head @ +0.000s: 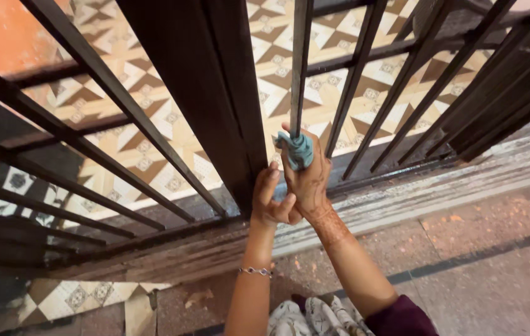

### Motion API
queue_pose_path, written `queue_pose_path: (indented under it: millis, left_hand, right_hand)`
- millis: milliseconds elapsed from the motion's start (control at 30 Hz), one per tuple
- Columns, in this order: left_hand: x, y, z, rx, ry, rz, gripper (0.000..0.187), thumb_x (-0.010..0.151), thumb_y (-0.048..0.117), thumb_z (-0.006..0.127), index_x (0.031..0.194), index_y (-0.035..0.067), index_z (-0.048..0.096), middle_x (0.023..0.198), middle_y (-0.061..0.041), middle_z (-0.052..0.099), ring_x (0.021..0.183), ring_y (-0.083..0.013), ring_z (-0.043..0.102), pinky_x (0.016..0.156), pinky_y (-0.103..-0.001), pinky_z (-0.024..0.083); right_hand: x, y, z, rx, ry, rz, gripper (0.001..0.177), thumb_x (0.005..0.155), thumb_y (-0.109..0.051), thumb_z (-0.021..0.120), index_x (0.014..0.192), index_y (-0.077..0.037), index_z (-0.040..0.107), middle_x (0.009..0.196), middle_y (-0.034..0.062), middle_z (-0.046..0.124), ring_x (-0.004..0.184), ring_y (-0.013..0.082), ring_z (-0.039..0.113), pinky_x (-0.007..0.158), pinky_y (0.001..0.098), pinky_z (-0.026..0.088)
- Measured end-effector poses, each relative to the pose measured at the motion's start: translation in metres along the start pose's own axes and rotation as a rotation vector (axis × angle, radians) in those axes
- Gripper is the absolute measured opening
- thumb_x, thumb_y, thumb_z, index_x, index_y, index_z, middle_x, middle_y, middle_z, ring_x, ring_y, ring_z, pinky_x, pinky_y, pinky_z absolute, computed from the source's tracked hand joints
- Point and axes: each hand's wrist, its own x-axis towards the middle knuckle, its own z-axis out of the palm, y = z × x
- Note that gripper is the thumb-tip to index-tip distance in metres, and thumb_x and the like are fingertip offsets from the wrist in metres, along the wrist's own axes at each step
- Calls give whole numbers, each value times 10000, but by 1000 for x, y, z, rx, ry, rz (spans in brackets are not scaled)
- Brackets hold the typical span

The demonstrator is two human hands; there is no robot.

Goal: The person wipes the vertical bars and the latch of a metal security gate using a blue cloth.

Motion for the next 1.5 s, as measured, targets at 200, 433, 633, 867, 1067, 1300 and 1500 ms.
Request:
queue_pose_path:
  millis: [200, 433, 633, 867, 1067, 1300, 1500]
  left_hand:
    - [3, 3, 2, -43, 44, -35, 467, 992, 139, 588, 1423, 129, 408, 1494, -241, 433, 1315, -478, 567, 1055, -581, 515]
    - [0, 17, -8, -20, -119, -132, 474, 976, 155, 552, 1408, 95, 367, 1545, -308, 425, 1394, -472, 521, 1182, -546, 339]
    - [5, 31, -17, -59, -159, -309, 502, 918, 213, 593, 1381, 64, 467, 1494, -271, 508, 1388, -413, 541, 1225, -486, 290]
    - [14, 73, -26, -209, -165, -722, 388, 979, 345, 546, 1230, 77, 672, 1478, -179, 604, 1420, -366, 569, 1251, -448, 354]
    - [19, 113, -61, -524, -237, -1071, 540, 1066, 451, 438, 1455, 90, 538, 1587, -170, 474, 1483, -337, 466, 1252, -438, 330]
    - [41, 123, -93, -539, -190, -1347, 594, 1060, 456, 499, 1537, 121, 381, 1602, -199, 414, 1500, -328, 394, 1219, -456, 307]
    - [61, 110, -113, -912, -90, -1635, 699, 1038, 510, 501, 1598, 178, 245, 1639, -206, 302, 1501, -362, 350, 1211, -544, 334]
  right_hand:
    - [-22, 25, 0, 205, -106, 126, 372, 961, -2, 675, 1318, -17, 572, 1282, 108, 718, 1117, 188, 744, 925, 308, 600]
    - [-50, 44, -2, 238, -176, 249, 377, 966, -68, 700, 1331, -42, 607, 1194, 98, 759, 1064, 180, 761, 918, 299, 596]
    - [-81, 71, 5, 172, -161, 130, 399, 960, -156, 692, 1334, -66, 587, 1254, 143, 732, 1154, 271, 725, 955, 362, 579]
    - [-145, 59, 13, 213, 8, 398, 517, 1012, -295, 577, 1453, -45, 478, 1284, 151, 618, 1158, 275, 628, 977, 360, 528]
    - [-225, 38, 4, 171, -125, 607, 618, 1041, -362, 468, 1549, -30, 353, 1531, 198, 406, 1405, 286, 443, 1127, 365, 406]
    - [-229, -3, -2, 678, -261, 468, 733, 1084, -487, 328, 1641, -20, 232, 1665, 170, 328, 1522, 318, 339, 1230, 381, 294]
    - [-190, -23, 1, 73, -511, 253, 680, 1085, -371, 304, 1635, 4, 161, 1697, 236, 213, 1585, 385, 200, 1267, 443, 183]
